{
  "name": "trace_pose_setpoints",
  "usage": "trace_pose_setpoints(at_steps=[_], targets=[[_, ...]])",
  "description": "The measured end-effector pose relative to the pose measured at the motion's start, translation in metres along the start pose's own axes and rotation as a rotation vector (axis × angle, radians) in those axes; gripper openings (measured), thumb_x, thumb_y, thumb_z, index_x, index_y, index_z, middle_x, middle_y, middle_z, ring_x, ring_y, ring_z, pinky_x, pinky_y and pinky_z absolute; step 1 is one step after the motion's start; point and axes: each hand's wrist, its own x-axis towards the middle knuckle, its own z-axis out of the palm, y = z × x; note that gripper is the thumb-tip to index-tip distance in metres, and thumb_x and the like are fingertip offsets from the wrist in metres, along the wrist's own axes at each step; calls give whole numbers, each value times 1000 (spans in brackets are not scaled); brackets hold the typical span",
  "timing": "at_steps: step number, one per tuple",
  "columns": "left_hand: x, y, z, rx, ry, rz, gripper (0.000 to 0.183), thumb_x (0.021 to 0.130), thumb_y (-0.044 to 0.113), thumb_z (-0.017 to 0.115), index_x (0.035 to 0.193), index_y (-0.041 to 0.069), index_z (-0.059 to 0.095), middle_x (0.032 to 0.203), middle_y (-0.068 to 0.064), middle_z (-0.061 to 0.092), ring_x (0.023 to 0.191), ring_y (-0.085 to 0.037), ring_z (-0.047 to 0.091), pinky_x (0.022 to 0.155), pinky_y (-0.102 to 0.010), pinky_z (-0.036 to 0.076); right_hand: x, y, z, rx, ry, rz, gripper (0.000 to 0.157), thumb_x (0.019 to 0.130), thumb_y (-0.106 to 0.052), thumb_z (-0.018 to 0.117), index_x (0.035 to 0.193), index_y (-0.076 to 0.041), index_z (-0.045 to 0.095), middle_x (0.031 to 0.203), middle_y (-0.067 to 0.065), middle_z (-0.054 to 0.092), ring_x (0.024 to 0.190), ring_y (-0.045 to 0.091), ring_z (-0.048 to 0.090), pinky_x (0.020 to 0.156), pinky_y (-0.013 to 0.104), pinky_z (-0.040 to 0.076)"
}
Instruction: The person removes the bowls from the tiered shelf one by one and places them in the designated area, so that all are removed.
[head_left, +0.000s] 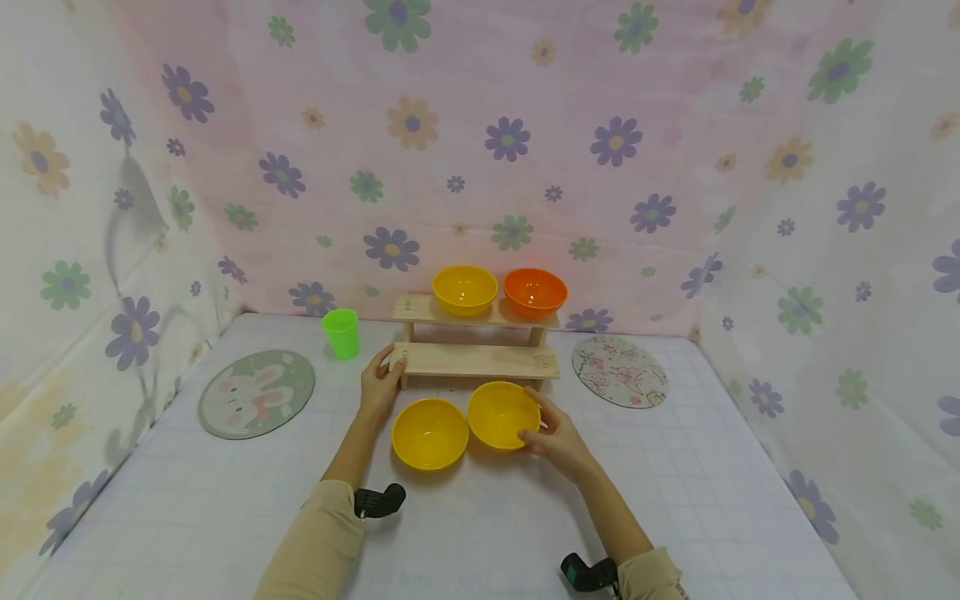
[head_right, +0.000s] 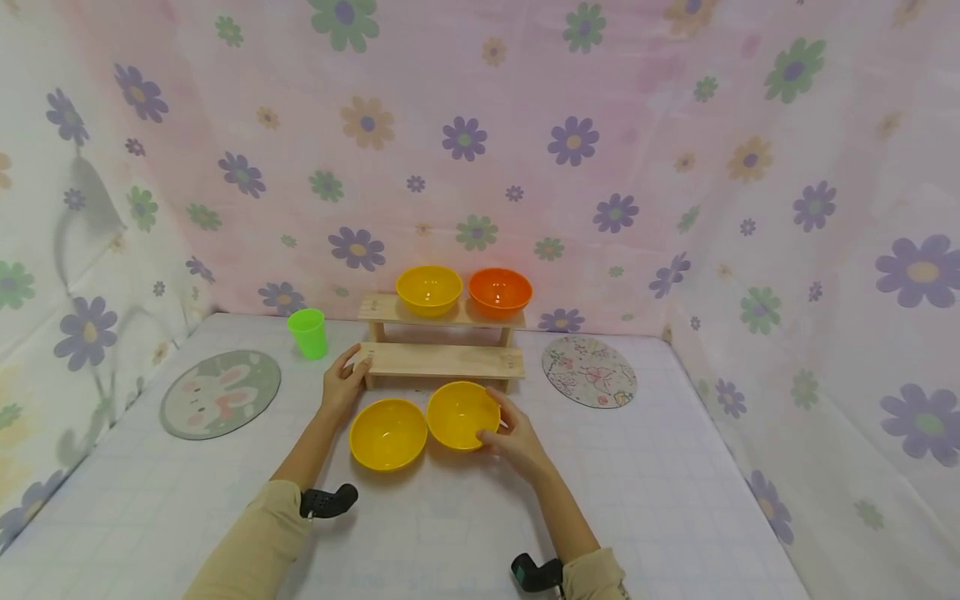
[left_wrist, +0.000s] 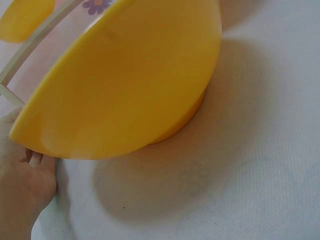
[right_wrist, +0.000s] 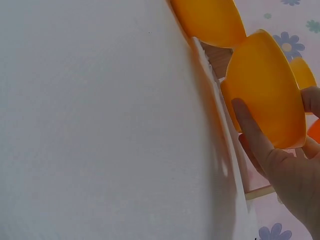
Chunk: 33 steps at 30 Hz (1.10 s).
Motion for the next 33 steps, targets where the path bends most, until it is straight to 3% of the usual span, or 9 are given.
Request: trace_pose_setpoints(at_steps=[8,13,17,23,33], targets=[[-1,-2,-1,7,13,-14,48,93,11,58,139,4,45,120,-32,56,84,-8,57,69,-11,45,-1,10,0,-53,21,-30,74,82,2,61,147,-11,30,153,16,23,121,34,38,76,22,50],[-1,-1,-1,12,16,-15,48,93,12,58,139,4,45,120,-32,56,83,-7,57,69,-11,45,-3,11,1,-64,26,-44,75,81,3,62,147,-9,30,154,13,22,128,36,34,84,22,49],[0,-1,-1,16,15,-13,48,93,13,58,139,4,45,120,-32,56,86,-9,58,70,-11,45,-4,13,-1,-40,14,-28,74,82,3,61,148,-8,28,154,15,19,130,37,32,88,24,48],[-1,-1,0,23,21,-19,48,93,11,58,139,5,45,121,-31,56,95,-18,58,72,-12,45,-5,16,-2,-37,24,6,75,82,3,61,148,-10,28,154,16,20,127,36,35,82,22,50],[-1,-1,0,15,14,-23,48,93,12,58,139,5,45,122,-31,55,97,-21,59,73,-13,46,-7,18,-3,-64,-10,-5,73,85,0,59,149,-9,24,153,22,19,123,37,37,81,22,50]])
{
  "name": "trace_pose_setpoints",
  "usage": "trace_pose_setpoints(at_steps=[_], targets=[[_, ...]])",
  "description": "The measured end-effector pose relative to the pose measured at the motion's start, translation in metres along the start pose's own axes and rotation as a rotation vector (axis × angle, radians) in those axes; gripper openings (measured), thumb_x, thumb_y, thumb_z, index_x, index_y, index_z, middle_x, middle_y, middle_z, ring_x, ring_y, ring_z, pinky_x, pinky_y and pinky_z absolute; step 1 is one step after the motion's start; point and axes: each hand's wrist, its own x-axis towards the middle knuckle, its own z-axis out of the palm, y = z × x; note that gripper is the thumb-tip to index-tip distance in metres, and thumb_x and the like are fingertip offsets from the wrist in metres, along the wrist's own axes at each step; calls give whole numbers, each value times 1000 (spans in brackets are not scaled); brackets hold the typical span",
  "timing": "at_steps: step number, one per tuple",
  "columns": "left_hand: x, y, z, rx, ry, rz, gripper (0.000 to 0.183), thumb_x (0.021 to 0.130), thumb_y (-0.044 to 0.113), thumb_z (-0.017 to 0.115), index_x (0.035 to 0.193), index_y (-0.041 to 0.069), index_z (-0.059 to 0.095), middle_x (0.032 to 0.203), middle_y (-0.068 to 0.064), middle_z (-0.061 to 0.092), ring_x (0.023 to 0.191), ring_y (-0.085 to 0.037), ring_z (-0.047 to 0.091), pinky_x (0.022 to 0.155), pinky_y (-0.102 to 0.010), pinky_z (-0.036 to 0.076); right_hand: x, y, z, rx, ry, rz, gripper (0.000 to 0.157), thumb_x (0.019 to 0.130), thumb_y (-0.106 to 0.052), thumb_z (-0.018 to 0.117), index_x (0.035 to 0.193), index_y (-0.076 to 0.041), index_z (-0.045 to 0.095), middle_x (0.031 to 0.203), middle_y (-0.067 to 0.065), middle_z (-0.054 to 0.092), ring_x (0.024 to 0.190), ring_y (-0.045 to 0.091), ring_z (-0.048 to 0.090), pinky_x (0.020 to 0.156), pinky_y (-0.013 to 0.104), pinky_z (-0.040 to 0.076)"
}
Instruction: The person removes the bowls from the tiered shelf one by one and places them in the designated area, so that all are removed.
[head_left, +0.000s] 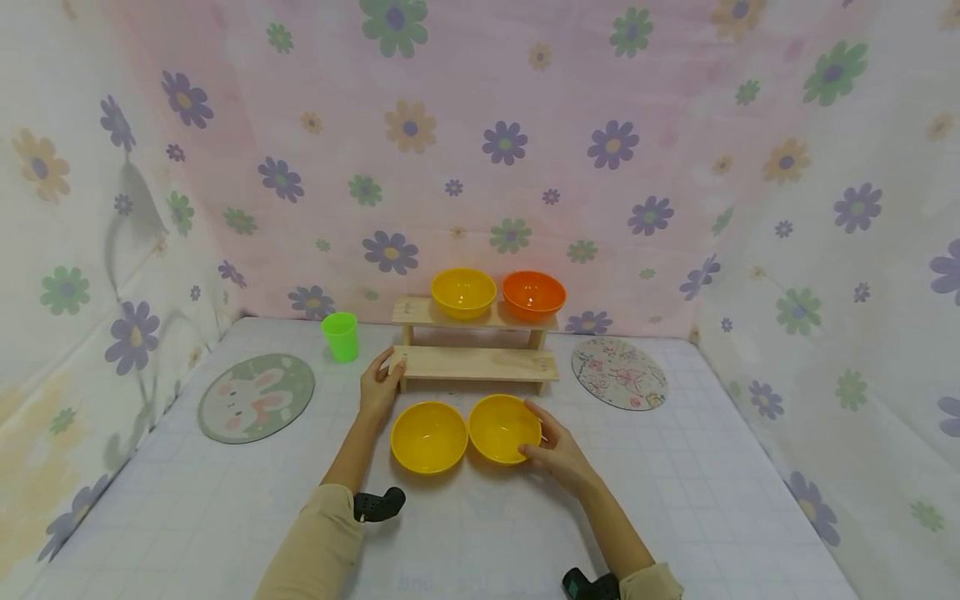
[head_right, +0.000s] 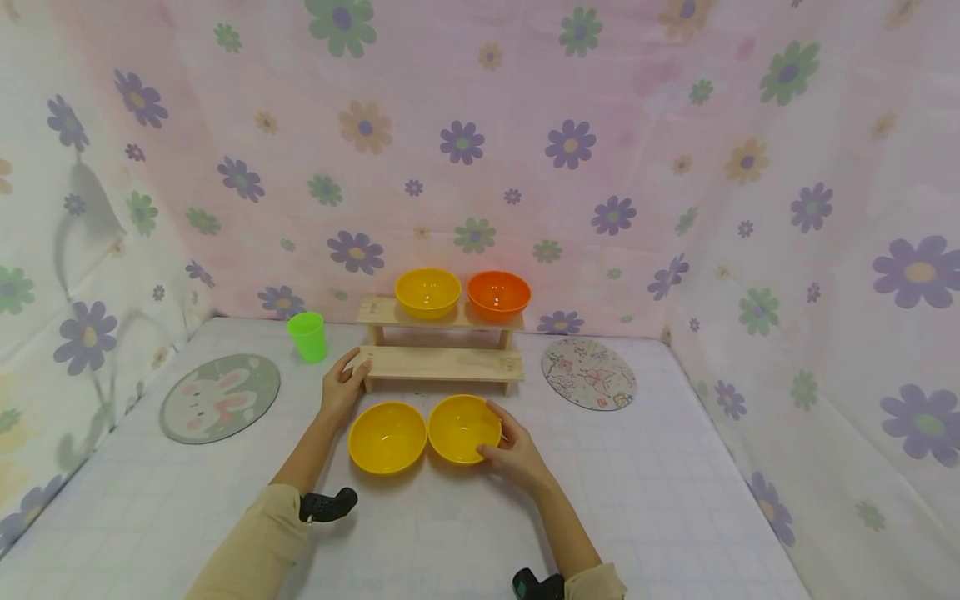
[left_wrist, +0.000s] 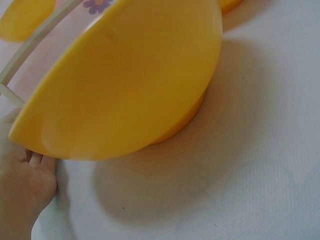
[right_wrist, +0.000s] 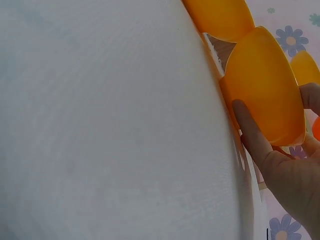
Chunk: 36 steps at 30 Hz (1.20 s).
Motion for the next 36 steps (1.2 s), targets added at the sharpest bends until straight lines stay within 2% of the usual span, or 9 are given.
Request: trace_pose_setpoints(at_steps=[3,8,11,15,19,22,27,32,36], targets=[[-1,0,0,3,3,-8,49,93,12,58,140,6,44,123,-30,55,103,-26,57,79,-17,47,0,0,0,-8,-17,-1,73,87,-1,58,149,-8,22,153,22,17,126,38,35,84,23,50],[-2,-1,-1,16,4,-14,49,94,14,58,140,5,43,125,-29,53,109,-30,55,88,-26,48,0,0,1,-38,-10,6,73,87,-3,60,149,-9,23,153,22,20,122,36,36,81,21,50],[-2,-1,-1,25,2,-9,49,94,14,57,140,6,44,124,-30,54,106,-28,56,83,-21,48,-1,1,0,-69,3,-1,72,88,-7,62,149,-10,25,152,22,22,121,36,38,80,24,51],[-3,0,0,14,-4,-10,49,93,14,58,140,6,44,122,-30,55,100,-23,57,76,-15,46,-2,3,-3,-132,22,-33,70,90,-14,63,149,-11,25,147,27,29,121,38,45,81,34,53],[-3,0,-1,11,-12,-4,49,94,13,57,140,4,43,123,-31,54,101,-23,57,75,-13,46,-3,0,-10,-186,43,-69,71,90,-17,63,149,-11,24,143,30,34,119,42,48,80,39,54],[-2,0,0,10,-16,0,49,94,13,57,140,5,43,124,-30,54,103,-25,57,74,-13,46,-1,-6,-18,-202,60,-71,72,90,-18,63,150,-12,23,144,30,33,121,45,46,80,39,54],[-1,1,0,16,-24,-3,49,94,13,56,141,7,43,126,-28,54,107,-28,56,75,-13,46,5,-23,-32,-163,92,-75,73,92,-13,61,150,-9,18,144,31,32,120,46,47,82,42,52],[-1,1,0,21,-26,-7,49,94,13,57,141,7,43,127,-28,53,109,-30,55,77,-14,45,13,-42,-45,-141,118,-135,74,92,-14,61,151,-11,16,143,30,32,120,47,46,84,38,52],[-1,1,-1,22,-17,-14,49,94,13,57,141,8,43,126,-28,54,108,-29,55,78,-16,46,29,-54,-57,-163,164,-187,73,93,-14,60,151,-12,16,143,29,32,120,46,45,84,37,52]])
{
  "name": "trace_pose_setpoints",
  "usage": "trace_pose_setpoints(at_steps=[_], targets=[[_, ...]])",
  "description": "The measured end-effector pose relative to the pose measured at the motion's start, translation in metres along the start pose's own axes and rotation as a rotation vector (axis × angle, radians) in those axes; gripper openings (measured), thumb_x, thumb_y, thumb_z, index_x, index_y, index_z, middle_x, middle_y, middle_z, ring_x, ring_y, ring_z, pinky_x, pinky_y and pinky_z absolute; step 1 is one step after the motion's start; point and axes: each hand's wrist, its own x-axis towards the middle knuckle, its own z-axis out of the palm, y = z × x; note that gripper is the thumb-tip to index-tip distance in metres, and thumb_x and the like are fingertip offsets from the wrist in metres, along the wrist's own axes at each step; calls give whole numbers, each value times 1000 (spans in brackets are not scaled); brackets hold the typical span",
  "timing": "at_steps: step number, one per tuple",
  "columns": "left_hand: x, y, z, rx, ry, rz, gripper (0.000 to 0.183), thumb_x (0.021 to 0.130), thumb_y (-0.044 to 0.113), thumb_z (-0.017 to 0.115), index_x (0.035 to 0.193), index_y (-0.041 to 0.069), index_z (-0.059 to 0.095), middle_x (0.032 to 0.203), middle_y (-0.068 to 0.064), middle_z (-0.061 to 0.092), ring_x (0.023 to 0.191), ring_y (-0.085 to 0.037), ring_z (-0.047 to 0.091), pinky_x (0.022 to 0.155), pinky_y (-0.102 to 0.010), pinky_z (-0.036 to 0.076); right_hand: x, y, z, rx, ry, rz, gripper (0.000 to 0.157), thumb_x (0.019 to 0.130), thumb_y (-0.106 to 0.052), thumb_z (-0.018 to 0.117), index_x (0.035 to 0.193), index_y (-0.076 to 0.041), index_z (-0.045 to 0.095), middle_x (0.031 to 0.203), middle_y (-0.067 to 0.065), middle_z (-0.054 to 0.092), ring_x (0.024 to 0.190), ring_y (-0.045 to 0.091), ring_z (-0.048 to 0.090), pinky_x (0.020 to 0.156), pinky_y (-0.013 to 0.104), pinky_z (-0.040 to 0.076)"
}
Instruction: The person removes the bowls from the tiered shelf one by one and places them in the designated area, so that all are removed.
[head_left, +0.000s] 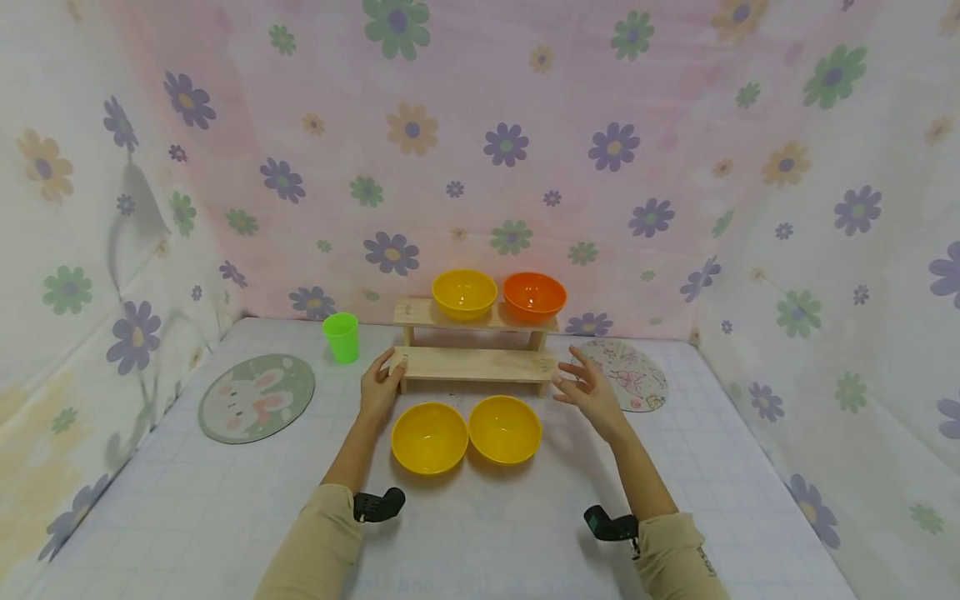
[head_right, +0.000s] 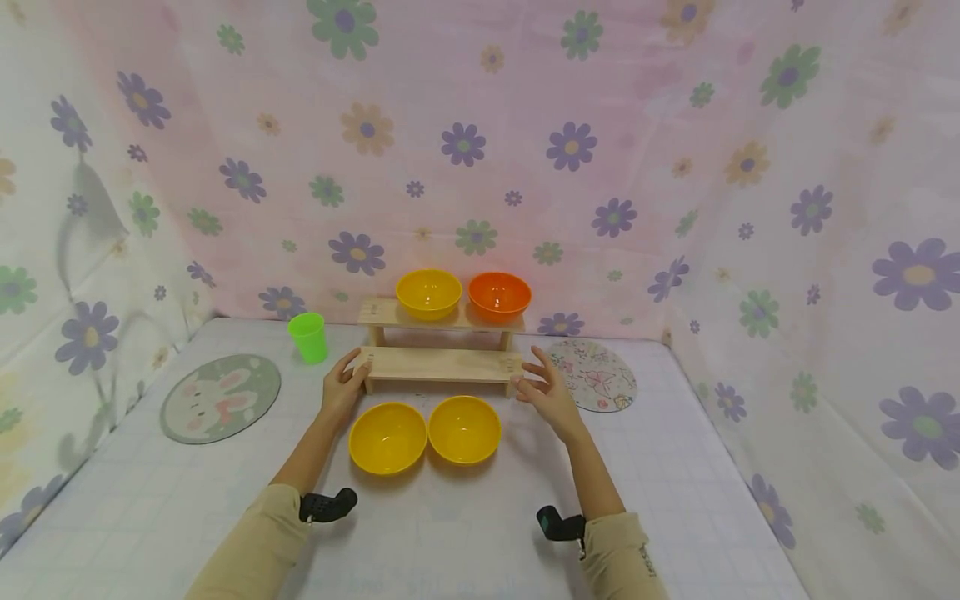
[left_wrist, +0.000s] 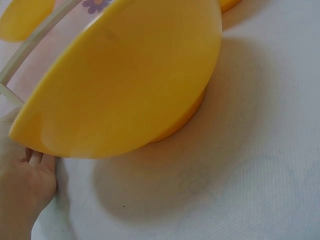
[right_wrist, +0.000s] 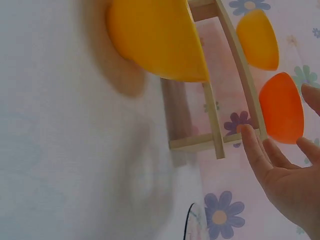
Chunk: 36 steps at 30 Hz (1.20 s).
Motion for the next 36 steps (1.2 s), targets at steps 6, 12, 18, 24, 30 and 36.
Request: trace_pose_setpoints(at_steps=[6,12,18,24,30,36], targets=[[1,0,-1,5,11,9,49,93,13,58,140,6,44,122,-30,55,99,-22,58,75,-14,46,35,-17,-11,-44,79,-74,72,92,-18,60,150,-11,18,143,26,30,120,43,45,84,33,52],[2,-2,-1,-14,6,20,48,94,12,58,139,5,44,122,-31,55,96,-17,58,73,-12,45,66,-32,-20,-68,102,-57,79,91,-27,64,151,-12,15,145,27,28,122,44,42,83,29,51],[1,-3,-1,-10,3,25,48,93,13,58,139,4,45,121,-31,55,93,-14,58,72,-11,45,92,-39,-24,-53,73,-10,83,91,-36,61,152,-12,10,148,28,21,127,44,38,91,41,47],[1,-1,0,-2,11,25,48,93,12,58,139,5,45,121,-31,56,96,-19,58,72,-12,45,106,-45,-20,-17,55,50,78,94,-33,57,153,-15,9,148,29,21,123,43,42,98,46,41],[1,0,0,9,3,21,49,94,14,58,140,5,44,122,-30,55,103,-26,57,74,-13,46,112,-48,-12,30,45,102,72,97,-28,52,153,-16,8,150,27,18,129,38,37,99,42,40],[2,-2,-1,15,-5,24,49,94,14,58,140,5,43,124,-30,54,106,-29,56,75,-13,45,116,-47,-5,143,82,165,66,99,-15,47,153,-19,10,149,27,16,131,38,35,94,36,43]])
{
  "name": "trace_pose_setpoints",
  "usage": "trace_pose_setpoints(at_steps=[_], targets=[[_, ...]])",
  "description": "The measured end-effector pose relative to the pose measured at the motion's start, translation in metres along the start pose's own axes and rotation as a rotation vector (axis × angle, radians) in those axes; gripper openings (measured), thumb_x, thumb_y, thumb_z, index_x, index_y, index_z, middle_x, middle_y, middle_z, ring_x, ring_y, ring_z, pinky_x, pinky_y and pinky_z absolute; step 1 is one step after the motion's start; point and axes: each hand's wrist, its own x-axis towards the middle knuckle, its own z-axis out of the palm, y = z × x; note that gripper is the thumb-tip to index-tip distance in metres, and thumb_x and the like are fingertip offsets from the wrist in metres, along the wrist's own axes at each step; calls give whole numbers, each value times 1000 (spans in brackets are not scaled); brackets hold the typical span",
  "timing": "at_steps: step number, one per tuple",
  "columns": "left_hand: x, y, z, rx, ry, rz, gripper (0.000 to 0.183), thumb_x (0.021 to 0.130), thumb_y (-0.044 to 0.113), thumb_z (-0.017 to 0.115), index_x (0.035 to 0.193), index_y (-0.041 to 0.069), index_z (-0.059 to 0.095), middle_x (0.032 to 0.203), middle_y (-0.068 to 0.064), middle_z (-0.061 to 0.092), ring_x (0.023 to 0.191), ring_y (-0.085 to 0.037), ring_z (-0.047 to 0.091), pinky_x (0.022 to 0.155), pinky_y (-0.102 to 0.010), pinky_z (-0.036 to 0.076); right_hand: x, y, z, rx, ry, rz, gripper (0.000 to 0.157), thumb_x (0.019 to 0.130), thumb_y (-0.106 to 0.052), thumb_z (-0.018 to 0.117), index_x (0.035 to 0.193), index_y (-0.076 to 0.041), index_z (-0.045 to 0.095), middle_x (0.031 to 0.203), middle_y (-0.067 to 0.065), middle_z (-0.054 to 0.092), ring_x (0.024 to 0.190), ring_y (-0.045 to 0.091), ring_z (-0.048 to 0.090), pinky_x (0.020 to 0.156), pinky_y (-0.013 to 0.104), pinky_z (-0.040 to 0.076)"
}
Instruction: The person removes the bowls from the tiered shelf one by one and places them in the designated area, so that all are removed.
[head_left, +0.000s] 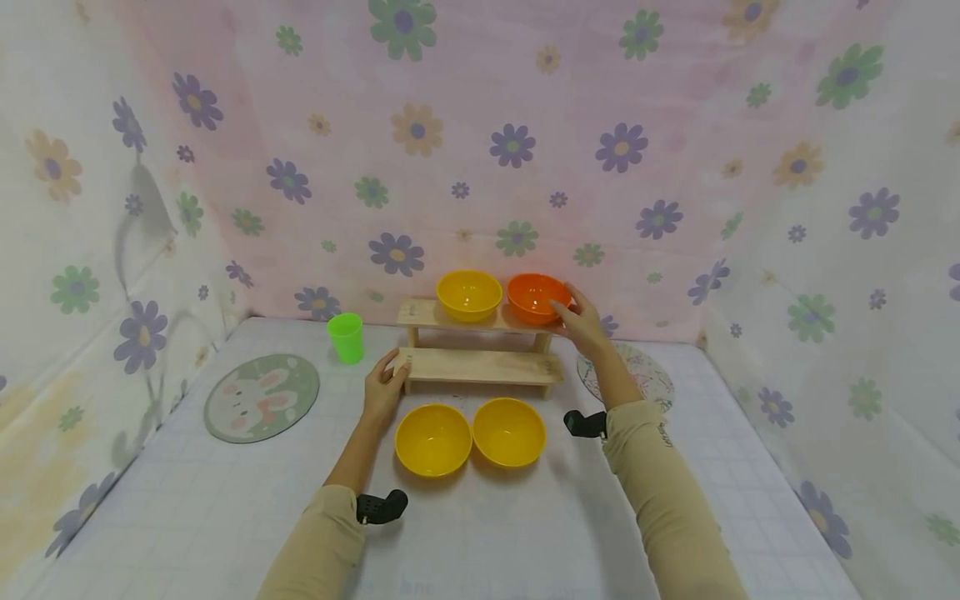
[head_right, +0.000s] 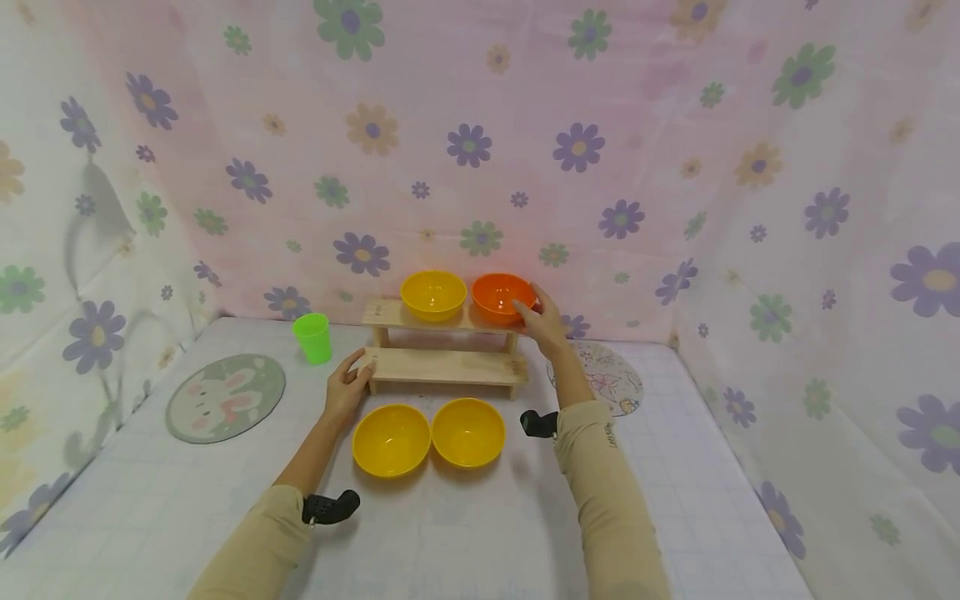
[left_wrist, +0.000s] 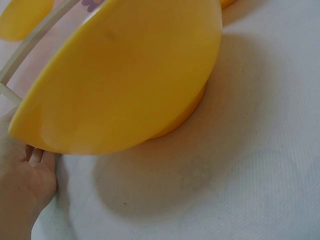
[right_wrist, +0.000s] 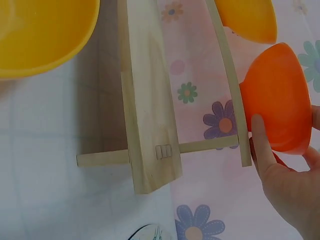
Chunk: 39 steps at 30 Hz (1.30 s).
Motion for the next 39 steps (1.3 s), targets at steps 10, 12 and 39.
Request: trace_pose_setpoints(at_steps=[10,12,39], targets=[[0,0,0,-7,0,5,49,94,14,58,140,5,44,122,-30,55,101,-23,58,75,-14,46,-3,-2,7,162,28,23,67,96,-2,41,153,-20,9,151,26,14,131,41,33,95,36,43],[0,-1,0,-12,-5,4,49,94,14,58,139,5,44,123,-30,54,101,-23,58,75,-14,46,-3,-1,7,191,29,18,68,96,0,39,153,-19,9,152,26,11,133,42,31,95,36,43],[-4,7,-2,-52,-24,3,47,94,10,57,138,1,45,127,-31,52,99,-17,57,73,-11,45,-14,2,10,150,43,-42,68,93,3,39,152,-12,10,154,20,14,125,41,42,86,37,48]])
